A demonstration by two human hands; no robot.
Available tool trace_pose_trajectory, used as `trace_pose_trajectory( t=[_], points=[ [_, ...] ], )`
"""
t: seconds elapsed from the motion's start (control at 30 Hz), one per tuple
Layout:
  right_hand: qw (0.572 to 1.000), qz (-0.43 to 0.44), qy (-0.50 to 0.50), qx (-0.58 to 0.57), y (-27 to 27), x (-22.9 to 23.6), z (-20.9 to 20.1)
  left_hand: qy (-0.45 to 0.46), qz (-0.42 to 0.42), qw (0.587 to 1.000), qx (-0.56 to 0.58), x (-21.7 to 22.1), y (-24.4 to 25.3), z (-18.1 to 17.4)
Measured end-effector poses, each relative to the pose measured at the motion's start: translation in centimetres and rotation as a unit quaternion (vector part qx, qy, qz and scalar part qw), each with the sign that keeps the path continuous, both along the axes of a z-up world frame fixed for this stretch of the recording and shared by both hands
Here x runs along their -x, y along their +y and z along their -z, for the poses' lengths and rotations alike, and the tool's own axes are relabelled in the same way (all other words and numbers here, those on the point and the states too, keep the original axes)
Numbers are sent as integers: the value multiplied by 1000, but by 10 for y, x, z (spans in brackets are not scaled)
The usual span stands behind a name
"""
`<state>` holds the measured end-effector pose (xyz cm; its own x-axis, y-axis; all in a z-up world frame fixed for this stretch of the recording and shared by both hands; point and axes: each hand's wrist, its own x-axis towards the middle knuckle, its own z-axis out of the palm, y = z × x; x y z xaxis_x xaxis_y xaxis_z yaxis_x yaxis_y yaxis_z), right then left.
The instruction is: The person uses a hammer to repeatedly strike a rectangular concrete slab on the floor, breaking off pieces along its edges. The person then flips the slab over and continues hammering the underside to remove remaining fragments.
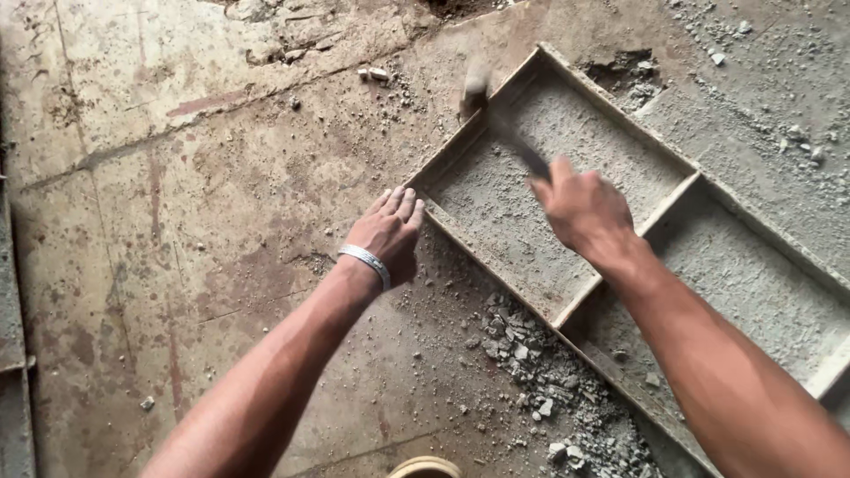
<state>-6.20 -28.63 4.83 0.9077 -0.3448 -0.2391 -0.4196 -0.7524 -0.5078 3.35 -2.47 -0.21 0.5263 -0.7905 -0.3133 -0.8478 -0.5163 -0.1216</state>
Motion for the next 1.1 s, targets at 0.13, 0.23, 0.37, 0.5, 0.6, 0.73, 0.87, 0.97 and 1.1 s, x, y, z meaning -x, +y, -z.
trace_pose_trajectory(
  t=[0.13,0.23,0.37,0.5,0.6,0.73,0.87,0.97,1.1],
  points=[
    [993,-5,119,26,-1,3,-4,14,-5,1000,-1,-5,-2,-7],
    [995,5,98,-31,-4,9,-15,29,-5,999,-28,-2,-6,-18],
    [999,-14,-20,-41,-7,19,-28,32,-2,997,-65,0,-5,-28],
    [977,-33,-189,-92,2,27,-21,32,18,995,-93,-5,-7,-23],
    [963,-33,-243,-112,31,33,2,24,26,995,-98,-7,-4,-20],
    [995,-86,-13,-40,49,42,30,27,18,996,-85,-3,-4,-23],
    [989,-99,109,22,41,44,34,45,12,996,-70,-2,-3,-30],
    [990,-112,31,79,37,51,27,74,-3,996,-48,1,0,-27],
    [989,-43,-126,-67,43,52,17,43,10,999,-27,-3,4,-19]
  ],
)
